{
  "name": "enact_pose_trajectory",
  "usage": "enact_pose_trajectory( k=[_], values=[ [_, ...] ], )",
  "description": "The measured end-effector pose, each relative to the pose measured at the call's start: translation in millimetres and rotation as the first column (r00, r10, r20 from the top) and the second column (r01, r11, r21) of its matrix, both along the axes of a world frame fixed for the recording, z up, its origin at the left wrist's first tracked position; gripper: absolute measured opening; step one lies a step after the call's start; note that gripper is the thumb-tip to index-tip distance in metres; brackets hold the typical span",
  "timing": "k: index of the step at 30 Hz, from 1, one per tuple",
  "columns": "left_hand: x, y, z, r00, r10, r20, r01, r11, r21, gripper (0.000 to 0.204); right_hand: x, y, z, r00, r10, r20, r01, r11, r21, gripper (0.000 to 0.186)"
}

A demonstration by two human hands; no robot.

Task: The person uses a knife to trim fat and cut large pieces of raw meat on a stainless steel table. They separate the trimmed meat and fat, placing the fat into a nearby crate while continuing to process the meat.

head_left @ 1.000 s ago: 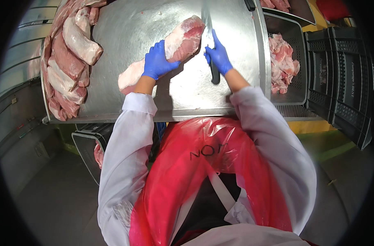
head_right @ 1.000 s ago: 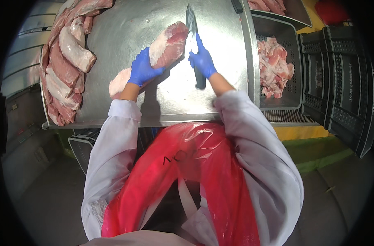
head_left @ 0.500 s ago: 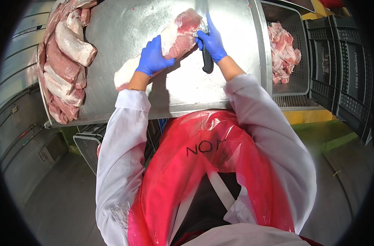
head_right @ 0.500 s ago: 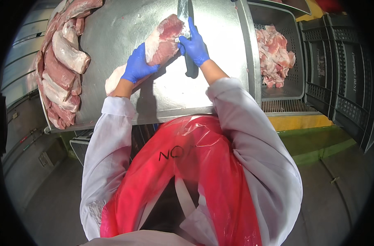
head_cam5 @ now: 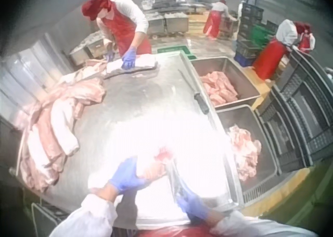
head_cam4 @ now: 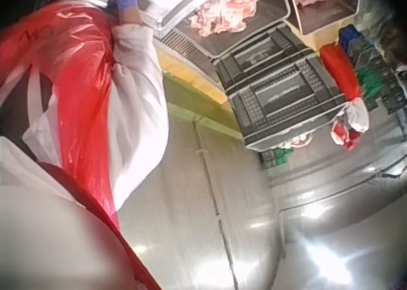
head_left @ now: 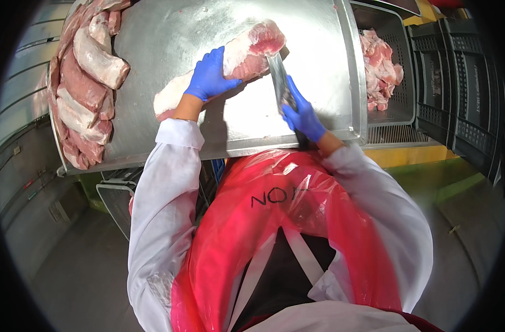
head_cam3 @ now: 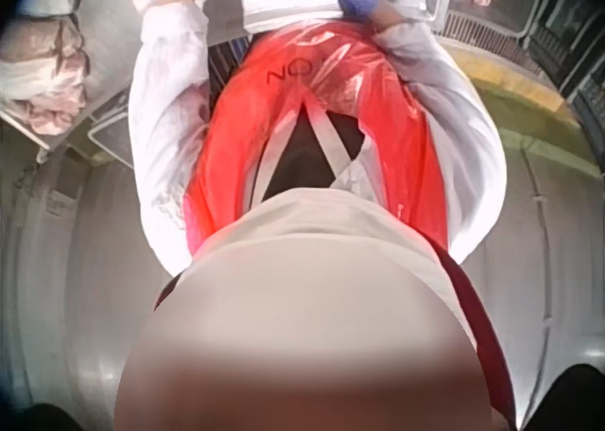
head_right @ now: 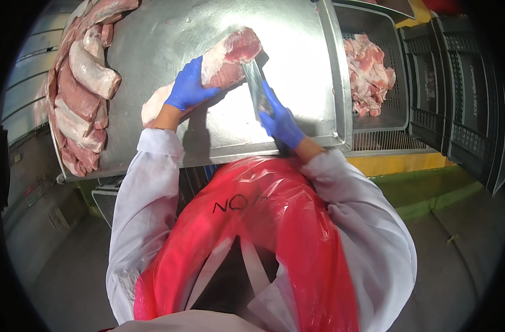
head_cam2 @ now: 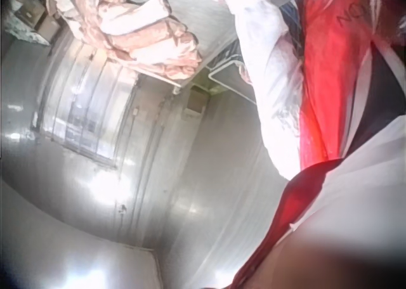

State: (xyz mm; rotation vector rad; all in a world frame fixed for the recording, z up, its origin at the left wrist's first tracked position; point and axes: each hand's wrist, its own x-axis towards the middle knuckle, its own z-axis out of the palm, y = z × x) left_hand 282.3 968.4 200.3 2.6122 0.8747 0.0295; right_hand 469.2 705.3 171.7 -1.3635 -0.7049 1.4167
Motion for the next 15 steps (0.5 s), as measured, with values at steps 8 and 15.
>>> enact_pose_trajectory(
  k=[8,15],
  values=[
    [116,-52,43,0.999,0.029,-0.016,-0.024,0.962,0.274,0.077,92,-120,25,0.965,-0.170,0.199,0.192,0.976,-0.100,0.079],
    [150,-24,57,0.987,0.147,-0.067,-0.136,0.979,0.153,0.031,95,-49,9,0.886,-0.462,-0.045,0.463,0.870,0.168,0.079]
  ],
)
